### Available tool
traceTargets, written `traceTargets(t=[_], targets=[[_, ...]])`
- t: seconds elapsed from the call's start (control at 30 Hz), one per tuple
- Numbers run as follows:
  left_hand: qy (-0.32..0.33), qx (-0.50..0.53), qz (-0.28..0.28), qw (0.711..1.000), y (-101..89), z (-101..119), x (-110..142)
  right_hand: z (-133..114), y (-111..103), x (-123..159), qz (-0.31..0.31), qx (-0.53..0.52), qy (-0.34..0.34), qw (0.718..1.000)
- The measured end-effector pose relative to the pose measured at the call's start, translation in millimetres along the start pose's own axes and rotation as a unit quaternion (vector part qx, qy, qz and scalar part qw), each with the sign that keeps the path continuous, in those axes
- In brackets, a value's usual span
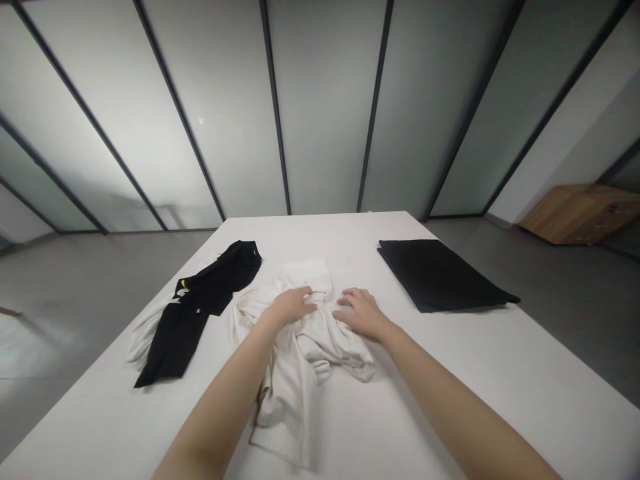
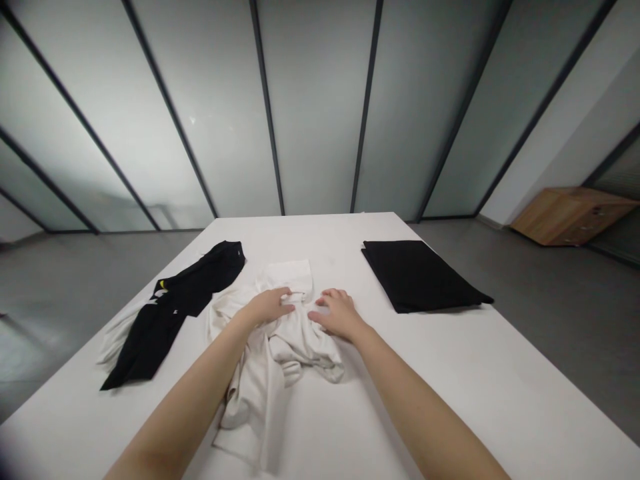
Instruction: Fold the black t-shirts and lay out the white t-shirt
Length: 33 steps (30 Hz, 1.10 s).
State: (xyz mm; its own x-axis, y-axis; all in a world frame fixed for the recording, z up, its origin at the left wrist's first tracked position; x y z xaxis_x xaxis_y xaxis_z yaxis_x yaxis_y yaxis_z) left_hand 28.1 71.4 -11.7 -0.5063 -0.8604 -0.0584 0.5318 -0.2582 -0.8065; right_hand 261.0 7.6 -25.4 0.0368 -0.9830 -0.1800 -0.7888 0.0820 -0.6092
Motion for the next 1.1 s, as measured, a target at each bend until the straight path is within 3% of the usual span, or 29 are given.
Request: traceTargets(t=[0.13,0.2,0.33,0.4,0.57,0.67,0.83,0.97,1.03,1.1], targets=[[0.026,0.053,0.048,0.997,-1.6,5,-7,-8,12,8,-0.144,-0.161,-0.001,0.976],[0.015,0.146,0.080,0.986,-4.3,6,-10,-8,13,10,-0.157,-0.262,0.045,0.951],[-0.034,0.394,0.129,0.909,-14.6,6,-12,-13,11,14,-0.186,-0.406,0.088,0.890],[-0.040,0.464,0.157,0.871,-24.2,7,-12,-17,11,17,-0.223,-0.428,0.095,0.871],[-0.031,0.531,0.267,0.804,-54.0,-1,-11,-14,16,24,-0.300,-0.420,0.131,0.846],[-0.033,0.529,0.330,0.781,-70.5,-13,-7,-2,14,23,-0.300,-0.444,0.155,0.830],[-0.035,0.517,0.406,0.753,-92.9,-35,1,19,-1,11,-0.197,-0.471,0.161,0.845],[-0.056,0.521,0.420,0.741,-92.7,-44,1,10,-2,9,-0.183,-0.487,0.138,0.843],[-0.123,0.501,0.389,0.763,-82.7,-46,0,0,2,12,-0.186,-0.485,0.118,0.846],[-0.169,0.448,0.332,0.813,-72.0,-43,0,-12,9,16,-0.211,-0.470,0.102,0.851]])
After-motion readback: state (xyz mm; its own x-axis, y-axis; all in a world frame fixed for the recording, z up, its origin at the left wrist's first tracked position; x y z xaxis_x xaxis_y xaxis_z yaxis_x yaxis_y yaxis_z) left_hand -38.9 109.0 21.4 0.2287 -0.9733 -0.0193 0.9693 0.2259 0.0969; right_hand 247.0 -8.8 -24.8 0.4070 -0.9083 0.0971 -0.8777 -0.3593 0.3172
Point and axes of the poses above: each hand's wrist, its own x-axis away from the middle knuckle, its own y-axis out of the palm, z = x × y, the point moved 5 cm from there along -x, towards the middle knuckle, and after that the axes turned 5 degrees about y, right-handed, at the moved point
